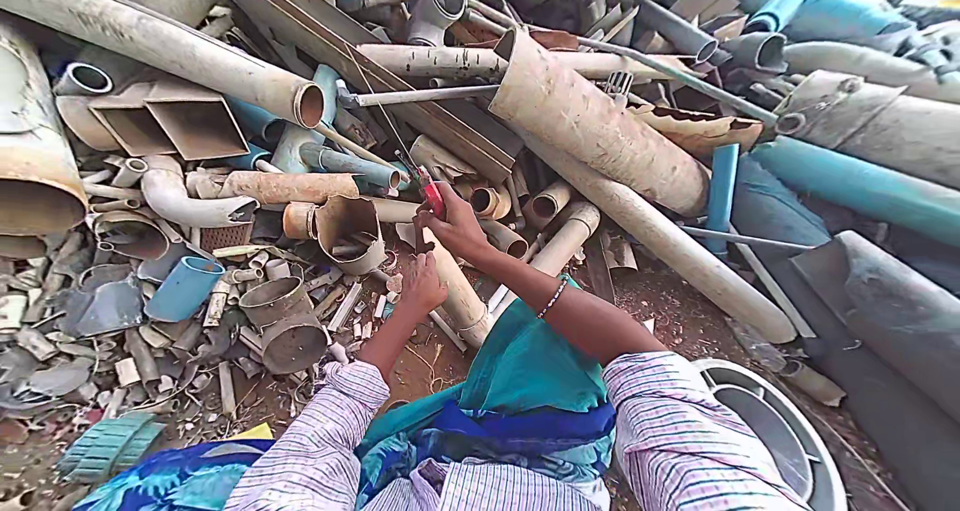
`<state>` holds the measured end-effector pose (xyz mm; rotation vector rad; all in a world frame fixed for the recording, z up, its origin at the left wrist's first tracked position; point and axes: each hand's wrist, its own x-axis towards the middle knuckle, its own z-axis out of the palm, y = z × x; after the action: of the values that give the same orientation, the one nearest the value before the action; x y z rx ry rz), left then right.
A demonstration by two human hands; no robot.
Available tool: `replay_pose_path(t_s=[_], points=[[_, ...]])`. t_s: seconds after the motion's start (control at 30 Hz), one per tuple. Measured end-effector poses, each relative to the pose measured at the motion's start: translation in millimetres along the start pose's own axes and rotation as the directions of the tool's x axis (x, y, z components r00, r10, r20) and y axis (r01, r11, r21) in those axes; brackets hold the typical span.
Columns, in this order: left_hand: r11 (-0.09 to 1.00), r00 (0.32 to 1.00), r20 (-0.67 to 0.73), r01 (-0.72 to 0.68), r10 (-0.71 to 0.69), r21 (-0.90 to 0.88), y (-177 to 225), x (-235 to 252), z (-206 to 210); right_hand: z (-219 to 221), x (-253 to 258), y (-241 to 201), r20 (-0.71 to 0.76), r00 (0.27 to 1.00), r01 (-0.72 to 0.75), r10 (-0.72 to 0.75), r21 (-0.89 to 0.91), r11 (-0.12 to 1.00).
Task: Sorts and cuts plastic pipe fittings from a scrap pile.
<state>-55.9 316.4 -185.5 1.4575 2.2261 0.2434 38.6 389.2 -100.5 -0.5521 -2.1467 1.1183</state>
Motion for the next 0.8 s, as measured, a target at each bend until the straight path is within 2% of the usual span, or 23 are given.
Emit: replay_pose_path(t_s=[0.1,0.2,0.27,0.33,0.43,0.5,0.6,0.7,0.73,0.8], points=[[0.998,0.999,0.034,-0.028,0.026,0.061,23,-25,2,6,-17,-8,-0.071,0.992,-0.1,0.103,0.041,0.994],[0.996,1.0,0.018,-0.022,0.021,0.091,34,-32,5,1,-52,-26,-0.126,0.952,-0.281,0.28,0.012,0.96],[0.996,1.0,-0.014,-0.003,0.004,0.094,37,-29,9,11,-68,12,-0.246,0.918,-0.312,0.309,0.028,0.95],[0.998,0.999,-0.009,0.043,-0.043,0.052,43,-29,8,15,-79,55,-0.34,0.847,-0.423,0.409,0.036,0.905],[0.993,0.995,0.019,0.092,-0.093,0.068,52,-29,4,6,-85,95,-0.338,0.653,-0.664,0.678,0.177,0.727],[0.992,0.994,0.016,0.108,-0.109,0.072,58,-27,0,-3,-87,113,-0.31,0.503,-0.739,0.807,0.329,0.588],[0.993,0.993,-0.03,0.116,-0.116,0.004,54,-22,-5,-10,-94,133,-0.302,0.331,-0.725,0.894,0.526,0.445],[0.994,0.992,-0.058,0.107,-0.109,-0.032,38,-9,-1,11,-107,138,-0.302,0.115,-0.6,0.946,0.738,0.308],[0.994,0.992,-0.062,0.107,-0.109,-0.034,34,-5,1,23,-113,135,-0.303,0.031,-0.579,0.953,0.772,0.264],[0.995,0.993,-0.069,0.096,-0.098,-0.041,27,1,3,41,-127,128,-0.277,-0.079,-0.621,0.958,0.765,0.17]])
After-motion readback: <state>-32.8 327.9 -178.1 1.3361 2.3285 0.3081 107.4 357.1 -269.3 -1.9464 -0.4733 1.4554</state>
